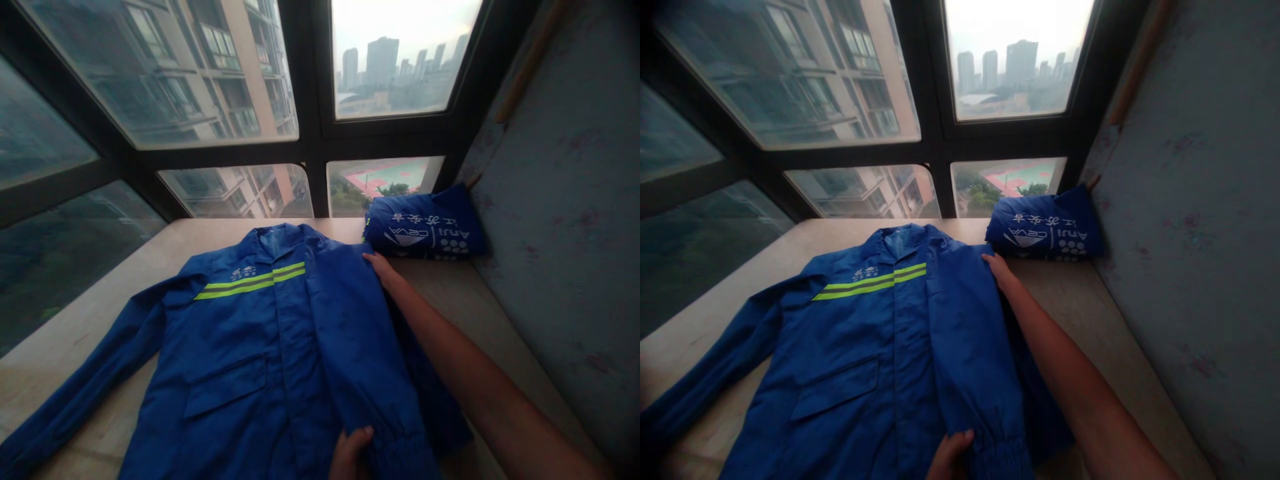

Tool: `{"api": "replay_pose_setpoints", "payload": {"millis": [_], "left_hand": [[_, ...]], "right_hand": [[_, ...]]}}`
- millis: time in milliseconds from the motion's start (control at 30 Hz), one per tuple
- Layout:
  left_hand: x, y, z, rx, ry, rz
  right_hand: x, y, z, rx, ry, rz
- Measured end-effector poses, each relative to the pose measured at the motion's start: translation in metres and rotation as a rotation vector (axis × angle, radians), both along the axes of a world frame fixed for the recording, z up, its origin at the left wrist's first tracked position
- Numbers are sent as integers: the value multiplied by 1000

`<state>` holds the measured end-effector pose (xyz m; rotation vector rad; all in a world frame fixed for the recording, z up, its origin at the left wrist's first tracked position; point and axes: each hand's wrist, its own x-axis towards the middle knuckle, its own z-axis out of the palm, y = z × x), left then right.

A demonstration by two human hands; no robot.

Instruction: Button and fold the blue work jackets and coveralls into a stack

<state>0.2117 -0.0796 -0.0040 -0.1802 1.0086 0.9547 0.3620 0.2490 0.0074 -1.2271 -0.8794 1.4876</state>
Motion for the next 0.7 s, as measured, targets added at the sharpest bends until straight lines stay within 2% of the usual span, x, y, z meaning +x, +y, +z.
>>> {"api": "replay_pose_setpoints", "payload": {"millis": [100,200,300,467,567,700], "left_hand": [[11,3,5,-20,-14,5],[13,4,7,-15,-41,25],[13,4,7,-11,-79,59],[32,5,1,64,-159,47],[49,2,-7,153,-138,8],[52,-7,-21,195,-83,-103]], "right_hand": [[7,-18,-11,-37,-45,37],[13,-36,-13,-9,-116,59],[13,-37,-1,63,-234,65],[13,-15,24,246,-444,12],[21,-14,25,246,-621,-27],[32,-40,21,242,-826,-66]]}}
